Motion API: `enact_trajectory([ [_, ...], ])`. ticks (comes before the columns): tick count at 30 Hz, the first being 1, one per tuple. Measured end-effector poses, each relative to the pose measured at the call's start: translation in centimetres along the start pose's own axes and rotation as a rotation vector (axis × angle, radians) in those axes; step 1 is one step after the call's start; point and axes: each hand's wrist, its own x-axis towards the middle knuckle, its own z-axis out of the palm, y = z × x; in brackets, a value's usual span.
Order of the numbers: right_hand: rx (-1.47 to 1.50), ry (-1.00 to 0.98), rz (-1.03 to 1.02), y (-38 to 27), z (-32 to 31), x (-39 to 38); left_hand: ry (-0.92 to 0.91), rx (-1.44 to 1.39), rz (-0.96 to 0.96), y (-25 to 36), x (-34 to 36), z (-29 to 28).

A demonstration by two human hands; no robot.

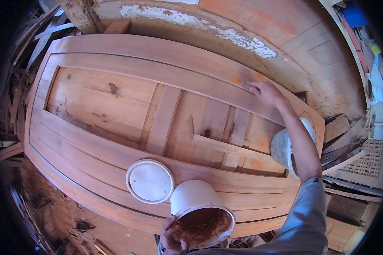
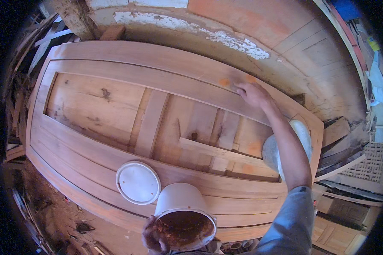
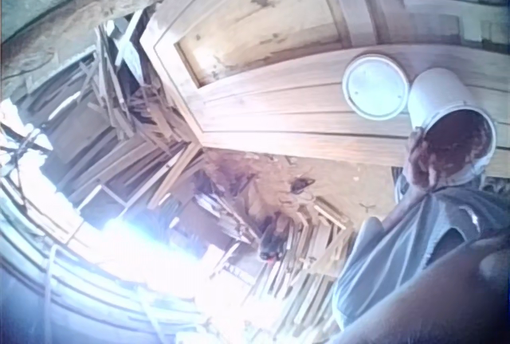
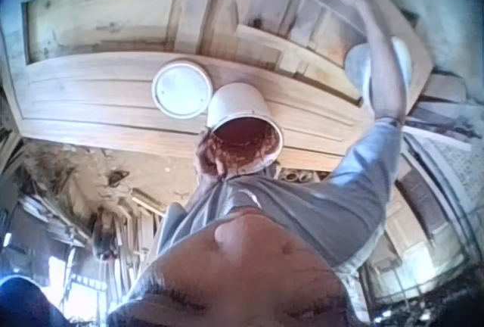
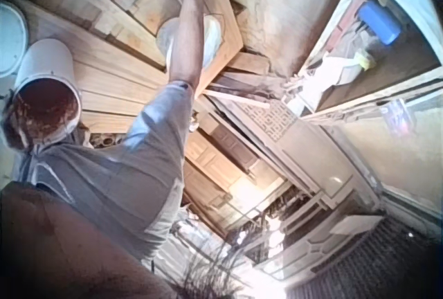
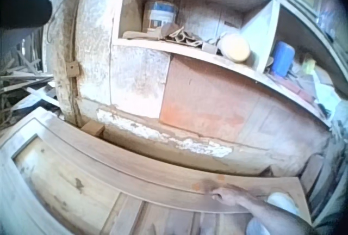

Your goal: The person applies a brown liquid finish to a wooden door using a brush, dipping the brush into a bucket of liquid and wiping it across the wooden panels.

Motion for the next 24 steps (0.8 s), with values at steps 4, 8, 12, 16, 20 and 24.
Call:
enact_trajectory([
  [4,-0.086,0.007,-0.076,0.2,0.4,4.6,-0.057,0.042,0.033,-0.3,0.6,-0.5],
  [8,-0.077,-0.106,-0.157,0.8,0.7,5.9,0.045,0.041,-0.072,-1.0,-1.4,-0.2],
  [12,-0.206,-0.340,0.012,-0.2,-1.1,4.1,0.148,0.003,-0.050,-1.2,-1.2,0.6],
  [16,-0.185,-0.225,0.020,5.2,0.1,-3.3,0.063,-0.081,-0.031,-0.6,0.0,0.4],
  [20,0.392,0.390,0.047,-5.6,-0.4,-15.7,0.015,-0.082,-0.039,0.1,0.7,-0.6],
  [24,0.980,0.345,0.475,-8.9,9.7,-33.0,-0.063,-0.307,-0.077,-0.5,0.3,0.2],
])
